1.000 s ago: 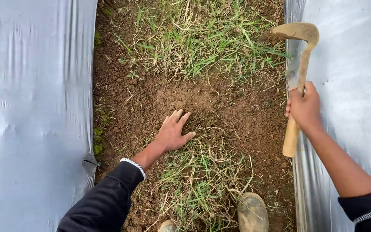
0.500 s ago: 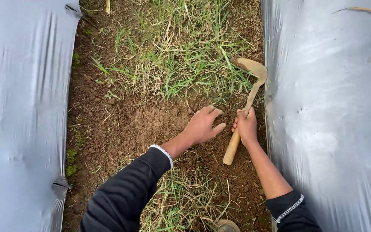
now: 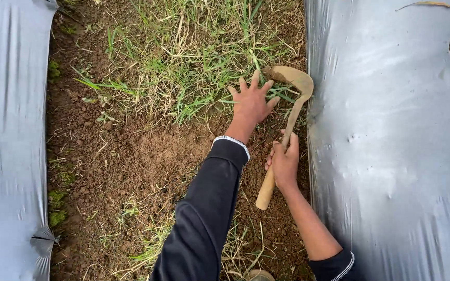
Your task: Weeding a garden bed by loosening soil with a hand hoe and pulling out weeds manually.
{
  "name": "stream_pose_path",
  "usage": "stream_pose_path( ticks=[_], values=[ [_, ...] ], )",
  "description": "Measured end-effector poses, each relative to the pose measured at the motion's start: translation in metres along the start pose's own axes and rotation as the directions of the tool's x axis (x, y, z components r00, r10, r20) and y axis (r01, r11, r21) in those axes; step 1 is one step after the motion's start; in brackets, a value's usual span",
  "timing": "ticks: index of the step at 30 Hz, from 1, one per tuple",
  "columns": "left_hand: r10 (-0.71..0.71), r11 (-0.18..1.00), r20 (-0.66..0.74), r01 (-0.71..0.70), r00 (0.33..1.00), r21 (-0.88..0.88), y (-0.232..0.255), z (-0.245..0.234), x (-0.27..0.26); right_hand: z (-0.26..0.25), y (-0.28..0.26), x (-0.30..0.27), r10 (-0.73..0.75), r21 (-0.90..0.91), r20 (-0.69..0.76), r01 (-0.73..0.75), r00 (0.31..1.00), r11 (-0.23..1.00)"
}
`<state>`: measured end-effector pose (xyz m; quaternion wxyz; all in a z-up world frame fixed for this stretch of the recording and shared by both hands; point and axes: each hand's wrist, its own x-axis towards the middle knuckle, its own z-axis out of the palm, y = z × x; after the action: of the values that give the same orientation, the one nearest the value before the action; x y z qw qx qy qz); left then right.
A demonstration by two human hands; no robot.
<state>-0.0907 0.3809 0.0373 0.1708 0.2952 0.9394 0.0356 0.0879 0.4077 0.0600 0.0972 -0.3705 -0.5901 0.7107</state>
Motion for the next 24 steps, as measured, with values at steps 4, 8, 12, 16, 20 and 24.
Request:
stream_pose_path(
  ticks=[4,8,12,16,20,24],
  values=[
    [0.049,0.999,-0.131,-0.050,0.990,-0.007,-0.022,0.070,0.033,-0.007,-0.004,0.007,-0.087,-0.096,0.005,0.087,0.996,0.992],
    [0.133,0.986,-0.183,-0.148,0.974,-0.076,-0.038,0.104,0.048,-0.013,-0.013,0.020,-0.274,-0.064,-0.081,0.269,0.958,0.961],
    [0.049,0.992,-0.268,-0.078,0.962,-0.098,-0.064,0.100,0.040,-0.017,0.004,0.031,-0.278,-0.105,-0.103,0.267,0.955,0.958],
    [0.107,0.991,-0.208,-0.120,0.972,-0.052,-0.078,0.092,0.014,-0.014,0.026,-0.001,0.050,-0.166,0.022,-0.046,0.998,0.985],
    [0.094,0.977,-0.088,-0.109,0.992,-0.181,-0.067,0.066,-0.017,-0.011,0.017,-0.005,0.055,-0.174,-0.040,-0.062,0.998,0.983],
    [0.074,0.946,-0.146,-0.115,0.986,-0.301,-0.064,0.061,-0.032,-0.004,0.017,0.012,0.028,-0.187,-0.030,-0.033,0.999,0.982]
  ],
)
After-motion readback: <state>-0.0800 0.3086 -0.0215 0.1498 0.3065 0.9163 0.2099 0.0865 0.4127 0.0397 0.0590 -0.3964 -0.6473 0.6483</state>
